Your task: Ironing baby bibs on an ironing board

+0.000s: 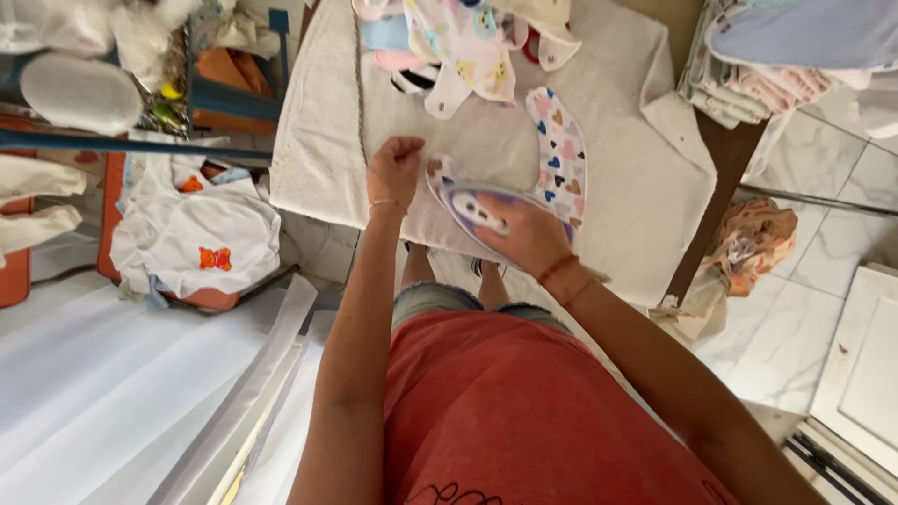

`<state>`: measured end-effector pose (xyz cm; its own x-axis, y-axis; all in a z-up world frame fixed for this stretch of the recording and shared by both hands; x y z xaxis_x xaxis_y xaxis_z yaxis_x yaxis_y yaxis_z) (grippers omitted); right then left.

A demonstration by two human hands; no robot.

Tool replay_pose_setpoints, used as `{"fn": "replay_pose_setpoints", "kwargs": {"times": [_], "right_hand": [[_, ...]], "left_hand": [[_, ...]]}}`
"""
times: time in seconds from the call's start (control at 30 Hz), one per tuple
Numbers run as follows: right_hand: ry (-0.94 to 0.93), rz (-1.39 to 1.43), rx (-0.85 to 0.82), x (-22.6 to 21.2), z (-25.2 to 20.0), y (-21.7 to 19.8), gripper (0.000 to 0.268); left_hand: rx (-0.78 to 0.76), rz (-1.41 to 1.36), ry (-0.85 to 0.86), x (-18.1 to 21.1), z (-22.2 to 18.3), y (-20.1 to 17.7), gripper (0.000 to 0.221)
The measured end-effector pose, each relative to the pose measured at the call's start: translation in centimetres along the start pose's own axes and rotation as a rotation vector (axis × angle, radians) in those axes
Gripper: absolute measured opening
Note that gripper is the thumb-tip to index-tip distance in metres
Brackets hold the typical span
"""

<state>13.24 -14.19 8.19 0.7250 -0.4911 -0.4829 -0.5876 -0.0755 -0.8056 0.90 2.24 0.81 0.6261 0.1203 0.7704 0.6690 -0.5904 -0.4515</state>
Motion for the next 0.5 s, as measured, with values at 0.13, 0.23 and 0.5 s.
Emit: {"fn": "replay_pose_setpoints", "kwargs": {"times": [0.13, 0.23, 0.5], "right_hand": [[0.018, -0.034, -0.063, 3.0, -3.6, -2.1, 0.042], [0.08, -0.059, -0.064, 5.8, -5.6, -3.8, 0.043], [0.45, 0.195, 0.042, 9.5, -7.5, -5.2, 0.045]], "left_hand": [[-0.057, 0.129, 0.011, 0.0, -0.5, 0.3, 0.013], [-0.084, 0.261, -0.017, 0.2, -0.8, 0.7, 0.021], [-0.042, 0.404, -0.051, 1.1, -1.0, 1.3, 0.025]]}}
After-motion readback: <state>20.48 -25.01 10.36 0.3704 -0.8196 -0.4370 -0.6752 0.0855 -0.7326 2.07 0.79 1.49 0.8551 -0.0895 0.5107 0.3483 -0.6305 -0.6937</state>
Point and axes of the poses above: each hand's wrist, its own z-axis towards the middle knuckle, its own y-axis out of the palm, x = y × z, the point moved 2 cm from there along z, towards the middle knuckle, and after that the axes turned 4 degrees about -x, right-handed, at the moved point
